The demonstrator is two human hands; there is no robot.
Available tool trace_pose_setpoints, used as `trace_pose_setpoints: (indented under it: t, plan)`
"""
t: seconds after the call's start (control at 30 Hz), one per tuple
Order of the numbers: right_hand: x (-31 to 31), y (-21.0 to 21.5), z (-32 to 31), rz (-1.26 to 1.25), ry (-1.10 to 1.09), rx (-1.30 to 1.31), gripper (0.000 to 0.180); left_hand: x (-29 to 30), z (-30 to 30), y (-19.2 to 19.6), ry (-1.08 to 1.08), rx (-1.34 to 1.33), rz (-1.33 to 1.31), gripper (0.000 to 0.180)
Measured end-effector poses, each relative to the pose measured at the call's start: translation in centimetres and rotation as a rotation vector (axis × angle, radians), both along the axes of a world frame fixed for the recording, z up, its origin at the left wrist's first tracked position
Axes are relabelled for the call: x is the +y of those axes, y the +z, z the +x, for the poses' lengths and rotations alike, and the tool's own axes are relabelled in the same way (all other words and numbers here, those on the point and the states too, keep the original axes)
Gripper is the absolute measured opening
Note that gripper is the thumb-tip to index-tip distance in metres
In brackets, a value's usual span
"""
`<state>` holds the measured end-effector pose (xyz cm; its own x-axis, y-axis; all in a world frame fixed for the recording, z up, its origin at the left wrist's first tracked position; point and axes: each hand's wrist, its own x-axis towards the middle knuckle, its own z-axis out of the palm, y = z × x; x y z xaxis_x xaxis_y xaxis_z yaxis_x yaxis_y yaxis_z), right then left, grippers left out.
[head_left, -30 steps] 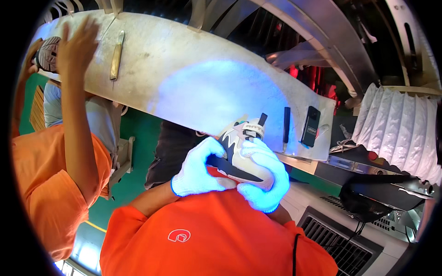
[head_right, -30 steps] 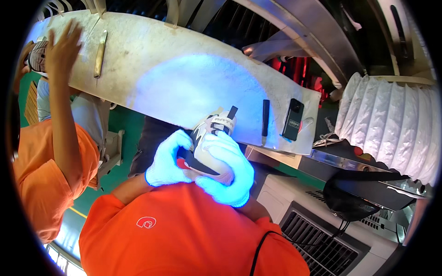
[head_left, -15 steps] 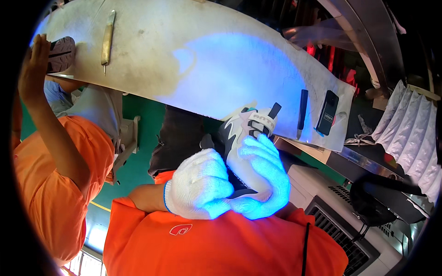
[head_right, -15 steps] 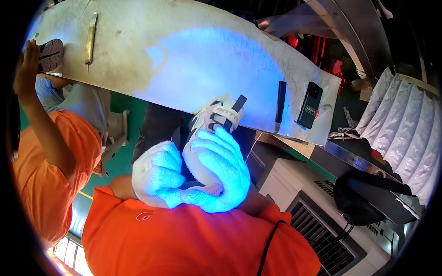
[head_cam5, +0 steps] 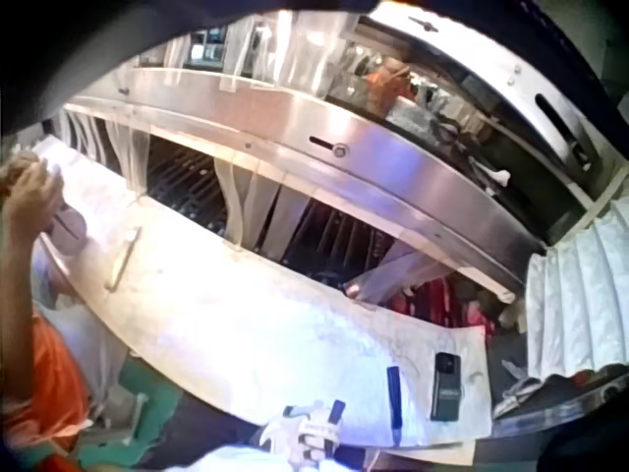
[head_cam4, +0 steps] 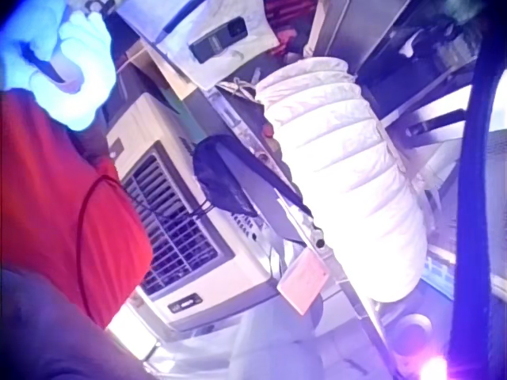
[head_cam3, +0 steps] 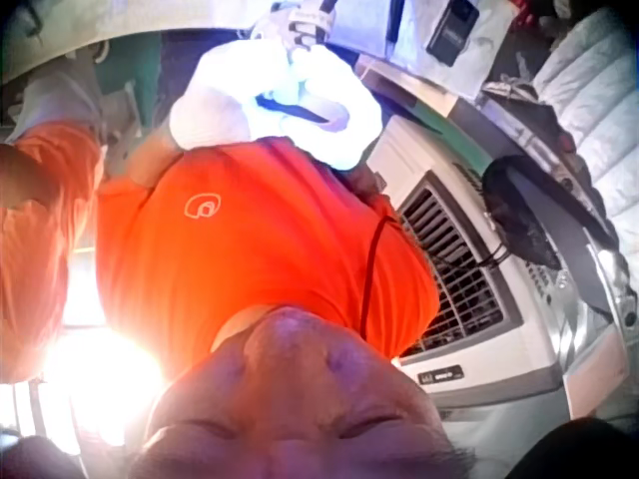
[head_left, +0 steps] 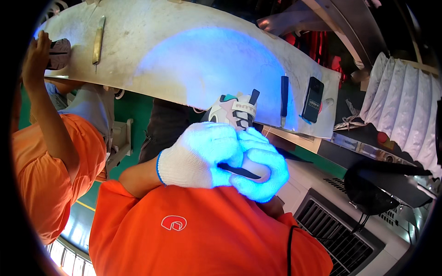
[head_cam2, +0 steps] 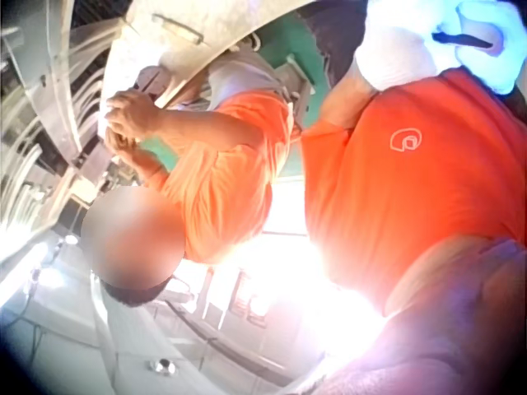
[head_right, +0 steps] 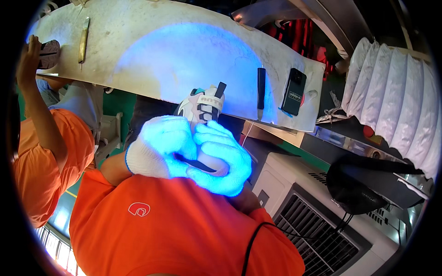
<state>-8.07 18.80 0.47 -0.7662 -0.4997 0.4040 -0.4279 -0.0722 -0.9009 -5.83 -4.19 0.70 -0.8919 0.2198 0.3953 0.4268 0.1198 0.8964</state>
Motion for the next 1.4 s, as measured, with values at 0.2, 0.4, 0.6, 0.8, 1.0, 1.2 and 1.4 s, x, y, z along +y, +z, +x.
trace_pose_setpoints:
  t: [0.2,0.4,0.6,0.8,1.0,1.2,1.4]
  plan:
    - [1.3,-1.3,1.0,0.005,-0.027,0.034,0.066,0.7,0.5,-0.4,-0.001,-0.126,-0.103,0.045]
    - [2.0,-1.4,1.7,0.030,-0.028,0.001,0.064,2.0,0.0,-1.4,-0.037,-0.106,-0.117,0.053]
    - [2.0,1.3,1.8,0.156,-0.041,-0.054,0.061,2.4,-0.2,-1.7,-0.053,-0.061,-0.039,0.052]
    - [1.2,1.4,1.7,0.206,-0.109,0.028,0.060,-0.4,-1.0,-2.6,-0.258,-0.194,0.122,0.063]
    - [0.1,2.0,1.8,0.252,-0.141,-0.022,0.059,-0.2,3.8,-7.2,0.289,-0.157,0.006,0.090]
    - [-1.3,3.5,1.2,0.301,-0.130,-0.040,0.061,-0.7,2.8,-7.5,0.191,-0.216,-0.022,0.058]
    - [-1.3,3.8,0.9,0.323,-0.148,-0.056,0.059,-0.6,0.4,-8.1,0.101,0.086,0.123,0.049]
